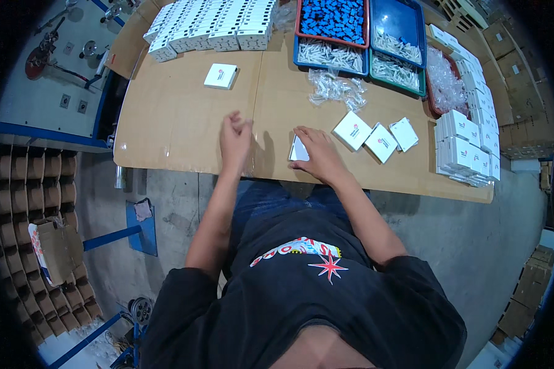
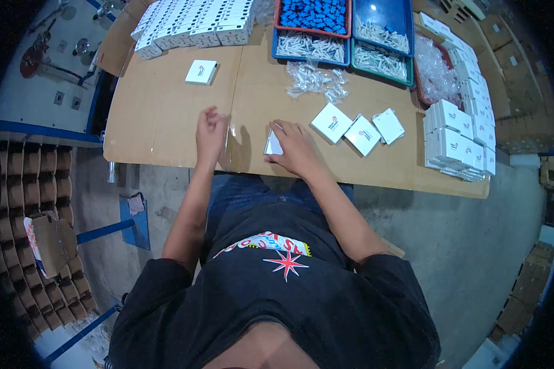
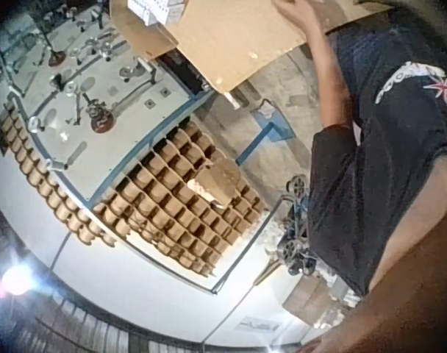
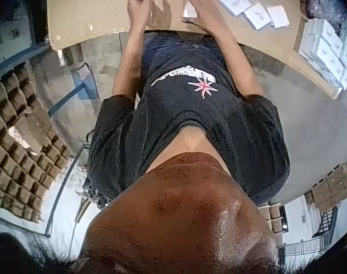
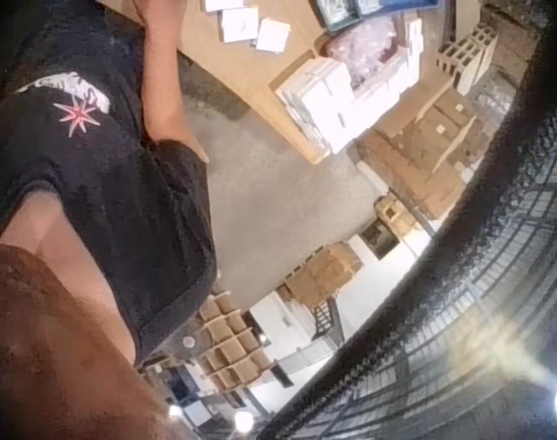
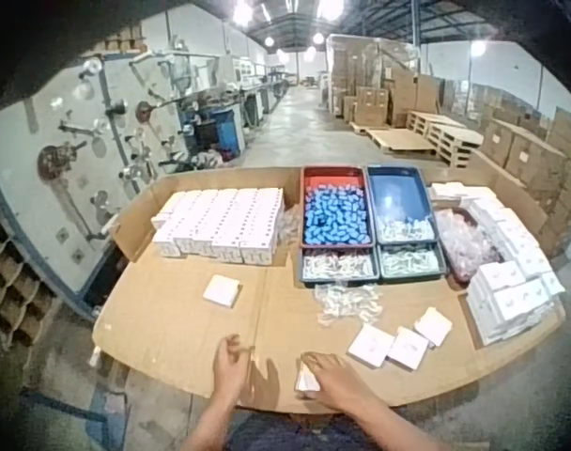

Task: The person assembles small white electrical boxes by inserting blue and white plastic components into the slots. They handle the boxes one at a time, placing the finished units into a stack on the table. The person also handles small plastic bags containing additional parts.

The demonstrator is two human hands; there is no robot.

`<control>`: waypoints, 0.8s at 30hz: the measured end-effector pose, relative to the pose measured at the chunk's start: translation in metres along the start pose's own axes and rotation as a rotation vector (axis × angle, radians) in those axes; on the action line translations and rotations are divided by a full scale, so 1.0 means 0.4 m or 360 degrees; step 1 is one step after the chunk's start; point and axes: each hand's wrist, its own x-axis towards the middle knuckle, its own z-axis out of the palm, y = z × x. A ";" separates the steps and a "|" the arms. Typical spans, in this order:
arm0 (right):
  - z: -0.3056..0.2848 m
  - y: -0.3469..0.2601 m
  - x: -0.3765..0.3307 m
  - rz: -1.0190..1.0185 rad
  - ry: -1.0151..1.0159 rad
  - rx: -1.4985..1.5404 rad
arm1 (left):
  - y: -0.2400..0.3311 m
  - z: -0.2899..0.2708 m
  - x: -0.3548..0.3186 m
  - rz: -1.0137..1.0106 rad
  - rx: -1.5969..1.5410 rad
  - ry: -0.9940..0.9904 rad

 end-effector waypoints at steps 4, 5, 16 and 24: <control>0.012 0.003 -0.002 -0.0071 0.0097 -0.0195 | -0.010 -0.017 0.163 0.0351 0.0709 0.0440; 0.009 -0.002 -0.003 -0.0079 0.0133 -0.0226 | -0.017 -0.022 0.205 0.0374 0.0742 0.0484; -0.037 -0.016 -0.011 -0.0043 0.0477 0.0188 | -0.020 -0.018 0.305 0.0529 0.0924 0.0247; -0.015 -0.050 0.015 0.0108 0.0669 0.0455 | 0.157 0.103 -0.120 0.1002 0.0541 -0.0511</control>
